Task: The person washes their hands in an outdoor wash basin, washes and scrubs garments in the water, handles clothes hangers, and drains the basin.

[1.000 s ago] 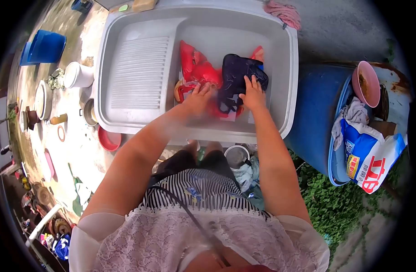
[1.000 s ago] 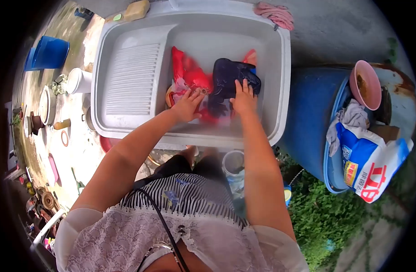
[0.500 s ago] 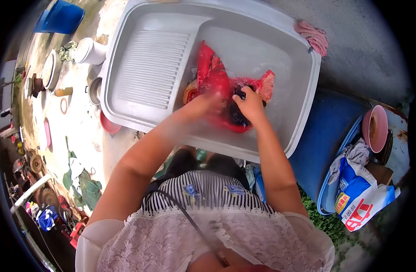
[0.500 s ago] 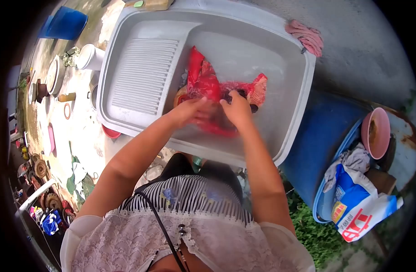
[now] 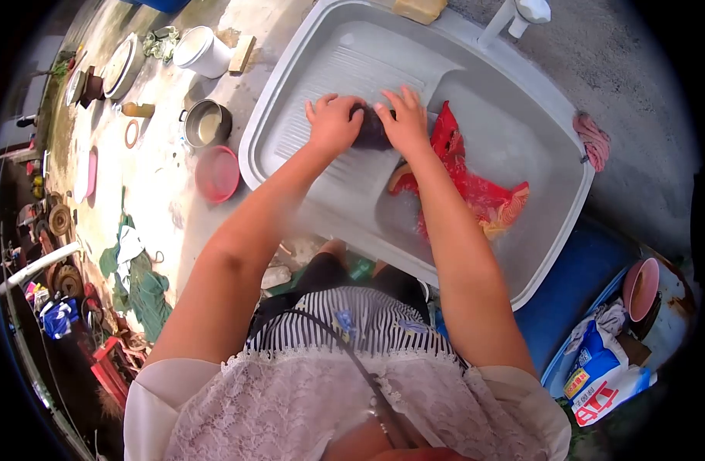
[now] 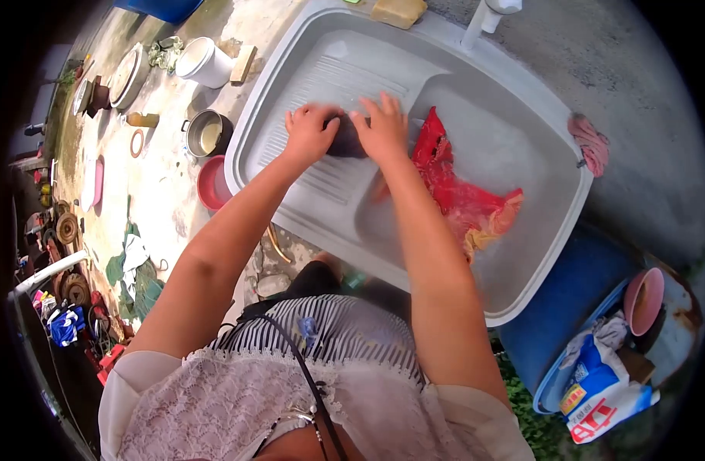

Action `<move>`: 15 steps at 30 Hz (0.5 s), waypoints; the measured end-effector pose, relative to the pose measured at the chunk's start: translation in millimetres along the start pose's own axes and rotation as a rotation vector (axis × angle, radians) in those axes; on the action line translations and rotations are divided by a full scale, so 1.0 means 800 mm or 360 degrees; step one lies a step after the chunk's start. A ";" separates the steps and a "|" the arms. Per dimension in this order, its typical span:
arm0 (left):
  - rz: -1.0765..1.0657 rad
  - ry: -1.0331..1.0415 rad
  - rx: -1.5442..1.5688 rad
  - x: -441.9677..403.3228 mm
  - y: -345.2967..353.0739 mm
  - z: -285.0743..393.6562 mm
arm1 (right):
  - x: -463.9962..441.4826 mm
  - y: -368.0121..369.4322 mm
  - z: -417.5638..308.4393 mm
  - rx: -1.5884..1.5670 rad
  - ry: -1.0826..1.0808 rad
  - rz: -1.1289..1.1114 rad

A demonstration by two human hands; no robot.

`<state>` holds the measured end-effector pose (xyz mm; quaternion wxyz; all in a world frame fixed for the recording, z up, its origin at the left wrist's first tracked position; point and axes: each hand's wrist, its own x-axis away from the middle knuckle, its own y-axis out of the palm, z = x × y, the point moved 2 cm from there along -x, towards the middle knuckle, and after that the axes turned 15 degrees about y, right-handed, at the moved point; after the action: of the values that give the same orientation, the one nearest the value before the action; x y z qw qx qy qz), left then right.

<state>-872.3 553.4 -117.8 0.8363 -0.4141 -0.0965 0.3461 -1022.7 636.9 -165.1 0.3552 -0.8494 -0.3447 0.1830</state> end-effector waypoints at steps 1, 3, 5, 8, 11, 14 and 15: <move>0.0053 0.0141 -0.0207 0.001 0.002 -0.007 | 0.011 0.018 -0.016 0.0112 -0.0069 -0.0046; 0.0125 0.0332 0.0330 0.023 -0.002 -0.019 | 0.047 0.028 -0.035 0.0006 -0.0128 -0.0298; -0.0011 0.0636 0.0037 0.082 0.003 -0.022 | 0.128 0.023 -0.045 -0.0016 -0.0127 -0.0246; -0.0229 0.0842 -0.0241 0.061 0.011 -0.037 | 0.126 0.024 -0.061 0.0100 -0.0145 -0.0048; -0.0079 0.0854 -0.0361 -0.032 0.034 -0.041 | 0.040 0.051 -0.040 0.0276 -0.0021 0.0211; 0.0081 0.0653 -0.0497 -0.145 0.064 -0.055 | -0.061 0.060 -0.029 0.0457 0.0188 0.0341; 0.0138 0.0656 -0.0497 -0.158 0.063 -0.054 | -0.076 0.063 -0.029 0.0492 0.0232 0.0400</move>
<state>-971.6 464.3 -168.1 0.7487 -0.6037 0.0416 0.2707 -1029.1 556.5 -182.3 0.4796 -0.8321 -0.1773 0.2146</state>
